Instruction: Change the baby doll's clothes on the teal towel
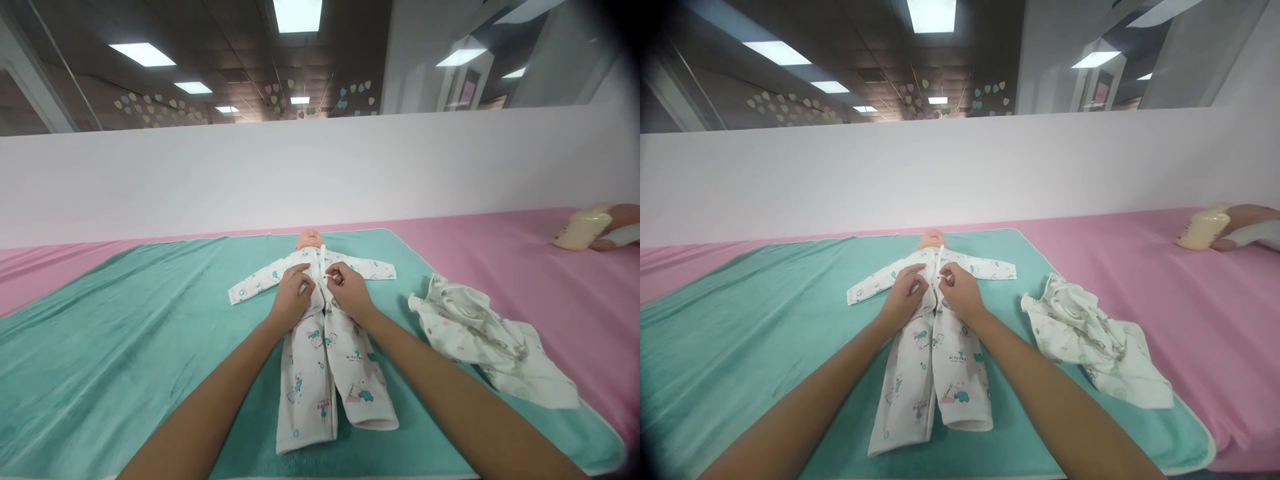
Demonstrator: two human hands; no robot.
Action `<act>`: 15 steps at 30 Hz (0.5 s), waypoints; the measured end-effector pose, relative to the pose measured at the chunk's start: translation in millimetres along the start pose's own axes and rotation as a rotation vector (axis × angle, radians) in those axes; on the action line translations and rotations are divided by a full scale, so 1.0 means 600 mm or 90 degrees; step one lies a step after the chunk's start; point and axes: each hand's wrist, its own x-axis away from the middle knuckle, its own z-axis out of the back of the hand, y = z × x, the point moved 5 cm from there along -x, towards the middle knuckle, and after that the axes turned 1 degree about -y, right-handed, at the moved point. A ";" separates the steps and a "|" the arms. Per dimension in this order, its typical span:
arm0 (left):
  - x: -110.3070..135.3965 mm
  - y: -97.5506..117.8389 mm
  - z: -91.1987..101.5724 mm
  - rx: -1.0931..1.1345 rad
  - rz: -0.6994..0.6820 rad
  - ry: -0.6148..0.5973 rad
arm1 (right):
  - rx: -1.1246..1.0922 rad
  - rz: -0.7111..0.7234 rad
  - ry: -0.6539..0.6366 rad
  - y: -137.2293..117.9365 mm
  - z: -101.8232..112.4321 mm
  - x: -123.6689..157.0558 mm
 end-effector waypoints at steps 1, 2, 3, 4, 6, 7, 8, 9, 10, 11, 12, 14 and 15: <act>-0.001 -0.003 0.004 0.019 0.020 0.016 | 0.001 -0.005 0.020 0.004 0.007 -0.003; -0.002 -0.008 0.010 0.041 0.046 0.037 | 0.005 -0.015 0.044 0.011 0.015 -0.006; -0.003 -0.015 0.017 0.063 0.077 0.060 | 0.011 -0.030 0.068 0.019 0.024 -0.010; -0.004 -0.024 0.025 0.084 0.112 0.086 | 0.018 -0.048 0.089 0.030 0.034 -0.014; -0.006 -0.047 0.043 0.117 0.186 0.144 | 0.040 -0.088 0.121 0.055 0.053 -0.022; -0.006 -0.060 0.053 0.129 0.222 0.172 | 0.056 -0.108 0.134 0.068 0.063 -0.026; -0.006 -0.073 0.062 0.137 0.255 0.199 | 0.075 -0.129 0.144 0.080 0.072 -0.029; -0.005 -0.085 0.072 0.143 0.281 0.227 | 0.097 -0.150 0.152 0.092 0.082 -0.032; -0.005 -0.095 0.080 0.145 0.301 0.252 | 0.119 -0.172 0.158 0.103 0.091 -0.035; -0.004 -0.104 0.088 0.144 0.314 0.275 | 0.141 -0.192 0.162 0.113 0.099 -0.037; -0.003 -0.111 0.095 0.142 0.319 0.296 | 0.163 -0.212 0.163 0.123 0.107 -0.039; 0.000 -0.120 0.104 0.139 0.324 0.329 | 0.214 -0.257 0.156 0.143 0.119 -0.041; 0.002 -0.123 0.106 0.141 0.329 0.339 | 0.240 -0.286 0.146 0.153 0.123 -0.042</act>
